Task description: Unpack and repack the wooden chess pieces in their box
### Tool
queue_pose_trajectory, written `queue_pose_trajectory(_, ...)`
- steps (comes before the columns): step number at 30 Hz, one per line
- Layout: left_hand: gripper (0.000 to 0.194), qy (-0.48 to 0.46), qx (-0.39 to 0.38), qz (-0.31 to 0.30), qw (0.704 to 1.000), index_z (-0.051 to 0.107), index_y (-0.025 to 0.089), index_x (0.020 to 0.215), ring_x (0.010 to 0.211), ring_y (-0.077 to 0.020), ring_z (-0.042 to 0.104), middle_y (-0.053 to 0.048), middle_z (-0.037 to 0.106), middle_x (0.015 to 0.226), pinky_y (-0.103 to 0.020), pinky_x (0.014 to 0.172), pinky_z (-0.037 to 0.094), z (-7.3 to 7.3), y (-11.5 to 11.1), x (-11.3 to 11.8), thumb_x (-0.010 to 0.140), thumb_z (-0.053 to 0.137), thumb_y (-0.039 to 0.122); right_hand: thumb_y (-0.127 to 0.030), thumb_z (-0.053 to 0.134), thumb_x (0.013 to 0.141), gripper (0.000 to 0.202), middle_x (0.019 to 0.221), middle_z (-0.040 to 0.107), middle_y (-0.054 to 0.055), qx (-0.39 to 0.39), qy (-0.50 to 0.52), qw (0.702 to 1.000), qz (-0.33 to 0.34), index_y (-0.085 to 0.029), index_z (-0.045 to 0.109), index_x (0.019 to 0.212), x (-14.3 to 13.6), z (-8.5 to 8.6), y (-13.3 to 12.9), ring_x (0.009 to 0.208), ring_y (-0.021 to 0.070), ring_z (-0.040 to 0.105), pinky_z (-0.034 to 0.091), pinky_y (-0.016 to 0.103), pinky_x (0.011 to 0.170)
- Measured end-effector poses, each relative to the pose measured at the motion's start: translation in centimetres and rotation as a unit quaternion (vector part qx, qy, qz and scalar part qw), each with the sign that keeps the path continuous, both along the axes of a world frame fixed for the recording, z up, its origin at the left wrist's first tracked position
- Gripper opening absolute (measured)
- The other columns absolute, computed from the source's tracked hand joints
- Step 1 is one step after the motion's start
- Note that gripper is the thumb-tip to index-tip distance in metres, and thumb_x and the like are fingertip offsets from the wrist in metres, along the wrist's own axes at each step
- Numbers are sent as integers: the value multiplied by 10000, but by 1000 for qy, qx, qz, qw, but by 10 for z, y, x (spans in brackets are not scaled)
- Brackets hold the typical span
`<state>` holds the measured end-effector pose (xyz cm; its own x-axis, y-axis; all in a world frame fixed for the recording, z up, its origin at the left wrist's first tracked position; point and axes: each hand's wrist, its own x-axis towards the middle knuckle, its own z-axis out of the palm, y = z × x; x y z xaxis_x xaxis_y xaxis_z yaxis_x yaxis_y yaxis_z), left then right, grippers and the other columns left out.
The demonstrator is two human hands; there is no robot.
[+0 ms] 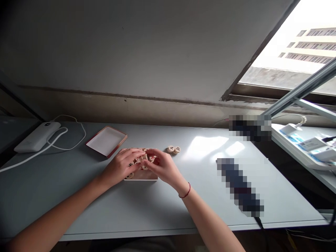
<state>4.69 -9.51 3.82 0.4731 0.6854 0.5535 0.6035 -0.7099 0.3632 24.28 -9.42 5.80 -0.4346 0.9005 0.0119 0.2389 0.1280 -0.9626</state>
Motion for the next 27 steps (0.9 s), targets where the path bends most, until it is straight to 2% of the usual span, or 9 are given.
queue_pose_trajectory(4,144,-5,-53,-1,999,562,216,953,1016,-192,618,-26,673,1011,-337,850,444,-2,-6,-7,828,569,144,-483,617,818,384,885,629,45,6,-24,999,-24,-174,619,1046,6,-3,4,557,79,495,457,223,490)
queue_pose_trajectory(9,105,44,-109,-61,991,534,210,803,879,-158,605,8,652,903,-331,860,385,1,-14,-11,753,560,120,-494,609,820,391,863,622,46,9,-50,998,-48,-172,618,1042,13,-1,7,567,83,466,453,230,502)
queue_pose_trajectory(12,84,67,-101,-82,989,559,205,789,821,-144,575,17,644,862,-323,850,365,2,-14,-9,746,574,135,-497,597,828,383,850,612,40,15,-53,998,-42,-175,619,1034,13,-1,7,558,79,447,435,229,492)
queue_pose_trajectory(16,39,83,-84,-90,989,608,209,766,844,-149,557,5,655,918,-316,835,356,-2,-13,-10,777,590,177,-487,595,834,380,758,587,11,13,-66,998,-21,-178,616,1055,13,0,5,538,80,429,397,219,461)
queue_pose_trajectory(22,91,96,-57,-83,990,669,218,848,865,-181,530,-36,633,960,-323,791,370,-6,-11,-12,783,606,231,-482,586,847,334,979,612,60,60,-99,993,1,-205,638,1027,13,3,2,657,103,514,478,238,567)
queue_pose_trajectory(27,175,105,-42,-80,990,678,229,856,842,-174,528,-21,654,875,-332,784,349,-5,-10,-13,826,531,139,-467,575,860,326,952,617,53,58,-106,992,26,-201,641,1036,11,5,0,636,99,496,448,229,530)
